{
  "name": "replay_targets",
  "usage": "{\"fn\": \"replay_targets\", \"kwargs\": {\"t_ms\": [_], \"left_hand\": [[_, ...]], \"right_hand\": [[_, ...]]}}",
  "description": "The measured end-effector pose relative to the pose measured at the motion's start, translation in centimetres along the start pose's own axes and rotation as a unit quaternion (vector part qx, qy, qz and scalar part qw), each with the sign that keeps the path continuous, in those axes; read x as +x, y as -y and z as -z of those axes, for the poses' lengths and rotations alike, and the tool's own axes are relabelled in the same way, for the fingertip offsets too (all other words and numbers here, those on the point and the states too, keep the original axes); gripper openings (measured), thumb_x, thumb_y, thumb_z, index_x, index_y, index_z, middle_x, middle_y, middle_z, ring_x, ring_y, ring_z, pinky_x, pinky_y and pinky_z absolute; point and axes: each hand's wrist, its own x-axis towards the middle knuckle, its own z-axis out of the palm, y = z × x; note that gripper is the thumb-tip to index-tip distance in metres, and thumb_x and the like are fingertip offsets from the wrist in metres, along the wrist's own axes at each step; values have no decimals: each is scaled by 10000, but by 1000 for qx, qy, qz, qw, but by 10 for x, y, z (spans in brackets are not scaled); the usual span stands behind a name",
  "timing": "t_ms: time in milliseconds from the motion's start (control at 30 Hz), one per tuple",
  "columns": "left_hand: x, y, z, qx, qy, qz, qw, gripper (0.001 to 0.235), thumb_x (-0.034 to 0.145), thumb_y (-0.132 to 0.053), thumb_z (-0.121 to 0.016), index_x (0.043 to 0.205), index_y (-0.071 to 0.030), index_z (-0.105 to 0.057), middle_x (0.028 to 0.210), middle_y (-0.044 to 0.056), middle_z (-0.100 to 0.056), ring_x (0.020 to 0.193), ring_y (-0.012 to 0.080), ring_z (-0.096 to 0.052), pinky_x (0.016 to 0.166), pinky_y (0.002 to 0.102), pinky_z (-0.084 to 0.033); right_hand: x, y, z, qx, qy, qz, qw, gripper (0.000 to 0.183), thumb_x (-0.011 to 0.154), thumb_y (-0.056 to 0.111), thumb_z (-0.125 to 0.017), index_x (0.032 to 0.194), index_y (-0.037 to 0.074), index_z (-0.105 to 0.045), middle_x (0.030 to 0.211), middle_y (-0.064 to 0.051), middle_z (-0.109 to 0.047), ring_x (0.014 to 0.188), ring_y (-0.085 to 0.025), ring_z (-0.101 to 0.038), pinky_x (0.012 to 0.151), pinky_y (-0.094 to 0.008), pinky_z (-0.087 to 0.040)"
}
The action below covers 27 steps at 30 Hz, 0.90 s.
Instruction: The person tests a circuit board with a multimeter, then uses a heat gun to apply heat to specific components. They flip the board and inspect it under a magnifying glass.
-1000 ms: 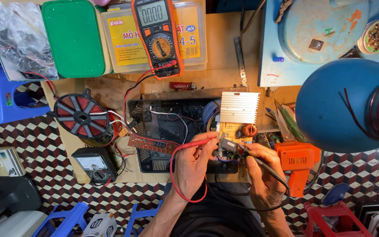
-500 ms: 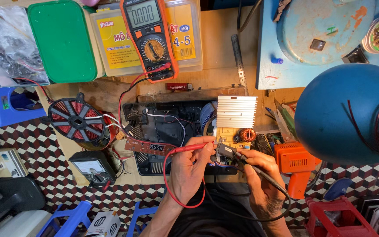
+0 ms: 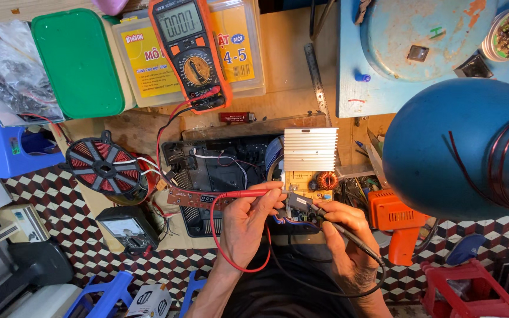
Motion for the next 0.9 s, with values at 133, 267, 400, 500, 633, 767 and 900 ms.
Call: {"fn": "replay_targets", "kwargs": {"t_ms": [133, 267, 400, 500, 633, 767, 900], "left_hand": [[0, 0, 2, -6, 3, 2, 1000, 316, 1004, -223, -626, 1197, 0, -739, 1017, 118, -805, 884, 112, -731, 754, 237, -564], [-3, 2, 0, -21, -9, -8, 1000, 321, 1018, -219, -609, 1226, 2, -710, 1034, 127, -802, 889, 110, -715, 764, 241, -565], [-4, -2, -2, 10, 10, -43, 999, 310, 1028, -217, -596, 1234, -9, -697, 1050, 94, -790, 905, 106, -712, 762, 238, -569], [-5, -10, -3, 59, 22, -67, 996, 291, 1028, -212, -606, 1213, -13, -709, 1046, 73, -770, 875, 98, -701, 729, 235, -575], [-4, -25, -3, 177, 12, -78, 981, 268, 1006, -207, -632, 1181, -31, -732, 871, 75, -772, 734, 93, -702, 642, 238, -565], [-1, -35, -3, 208, 23, -96, 973, 261, 1001, -198, -631, 1183, -33, -720, 827, 73, -772, 749, 81, -728, 647, 235, -569], [3, -36, -3, 211, 24, -64, 975, 267, 1001, -213, -632, 1179, -40, -731, 799, 82, -774, 729, 98, -730, 654, 244, -577]], "right_hand": [[1, 0, 0, -8, -1, 7, 1000, 203, 952, -69, -611, 1146, -18, -581, 1247, -196, -664, 1204, -264, -663, 1063, -368, -539], [2, 0, 2, -7, -4, 2, 1000, 197, 961, -57, -600, 1154, -19, -581, 1248, -194, -659, 1195, -260, -670, 1057, -364, -542], [3, 1, 3, -2, 1, 0, 1000, 194, 963, -56, -600, 1153, -22, -582, 1254, -194, -661, 1183, -255, -675, 1048, -352, -545], [4, 2, 3, -2, 3, 3, 1000, 184, 961, -63, -591, 1141, -27, -589, 1255, -194, -660, 1183, -249, -675, 1053, -344, -536], [5, 5, 3, -4, 5, -1, 1000, 177, 958, -61, -595, 1133, -28, -601, 1257, -187, -675, 1153, -226, -667, 1008, -317, -541], [4, 7, 2, -1, 2, -12, 1000, 182, 953, -63, -594, 1131, -29, -606, 1251, -185, -672, 1149, -220, -667, 989, -308, -545], [4, 7, 3, 5, -3, -10, 1000, 177, 957, -61, -598, 1131, -28, -610, 1245, -182, -679, 1136, -212, -669, 971, -296, -551]]}}
